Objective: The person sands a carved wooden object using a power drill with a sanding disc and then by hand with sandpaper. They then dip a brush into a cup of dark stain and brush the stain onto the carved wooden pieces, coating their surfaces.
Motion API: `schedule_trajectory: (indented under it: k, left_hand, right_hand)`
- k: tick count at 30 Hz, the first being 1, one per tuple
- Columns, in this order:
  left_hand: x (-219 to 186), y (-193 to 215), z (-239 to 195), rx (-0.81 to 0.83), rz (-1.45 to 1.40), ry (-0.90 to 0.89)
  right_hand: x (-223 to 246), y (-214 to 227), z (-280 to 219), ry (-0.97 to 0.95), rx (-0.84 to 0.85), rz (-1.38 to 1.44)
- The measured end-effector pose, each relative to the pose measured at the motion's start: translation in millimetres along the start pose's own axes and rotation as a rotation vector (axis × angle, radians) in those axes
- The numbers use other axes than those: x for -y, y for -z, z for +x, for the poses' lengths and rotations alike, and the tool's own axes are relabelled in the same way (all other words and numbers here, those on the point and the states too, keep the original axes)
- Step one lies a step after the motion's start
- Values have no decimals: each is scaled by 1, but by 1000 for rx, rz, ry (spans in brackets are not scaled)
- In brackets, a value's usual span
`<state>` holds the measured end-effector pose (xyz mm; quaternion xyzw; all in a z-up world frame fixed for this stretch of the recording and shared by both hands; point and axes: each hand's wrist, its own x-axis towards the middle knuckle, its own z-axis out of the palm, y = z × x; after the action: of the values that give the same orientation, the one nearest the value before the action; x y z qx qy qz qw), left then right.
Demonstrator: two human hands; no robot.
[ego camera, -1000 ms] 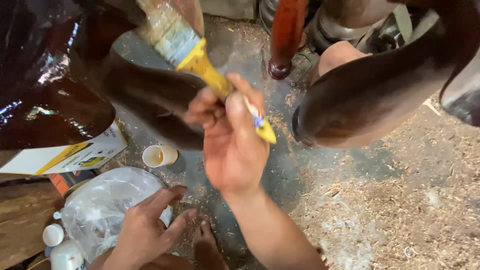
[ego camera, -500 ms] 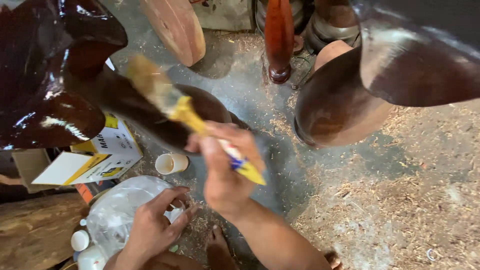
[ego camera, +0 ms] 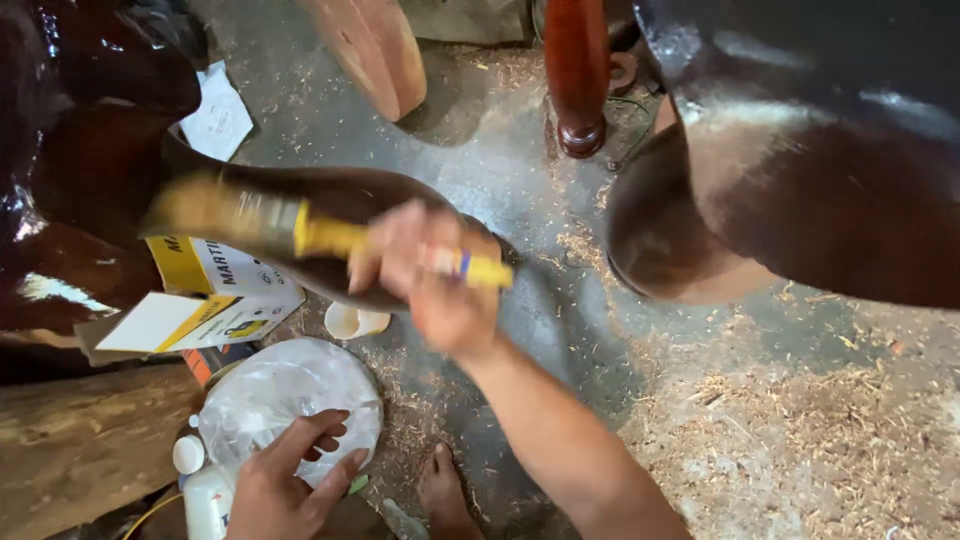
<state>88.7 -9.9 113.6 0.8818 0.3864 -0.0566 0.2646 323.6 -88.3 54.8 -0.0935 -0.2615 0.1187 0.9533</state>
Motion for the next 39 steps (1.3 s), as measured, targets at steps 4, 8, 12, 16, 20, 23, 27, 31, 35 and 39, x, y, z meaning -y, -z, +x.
schedule_trajectory:
  k: [4, 8, 12, 16, 20, 23, 27, 31, 35, 39]
  left_hand:
    - [21, -4, -4, -48, 8, -9]
    - [25, -6, -3, -56, 7, 91]
    - [64, -12, 1, -43, -8, 22]
    - [36, -10, 0, -48, -33, -4]
    - [28, -7, 0, -70, -10, -22]
    - [27, -6, -1, -58, -2, 0]
    - [34, -6, 1, -75, -7, 53]
    - [36, -4, -2, -87, 10, -32]
    - [26, -4, -1, -99, 22, -46]
    - [20, -2, -2, -85, 14, -58]
  right_hand:
    - [-8, 15, 37, -93, -134, 137]
    - [-5, -20, 21, -10, -81, -144]
    - [25, -64, -25, 163, 5, -444]
    - [45, -47, -37, 171, 54, -505]
    - [63, -61, -1, -34, -125, -373]
    - [74, -84, 37, -118, -141, -350]
    - [86, -86, 56, -119, -116, -326]
    - [81, -70, 42, -106, -193, -109]
    - [41, -65, 28, -76, -266, 219]
    - [3, -57, 3, -349, -375, 479]
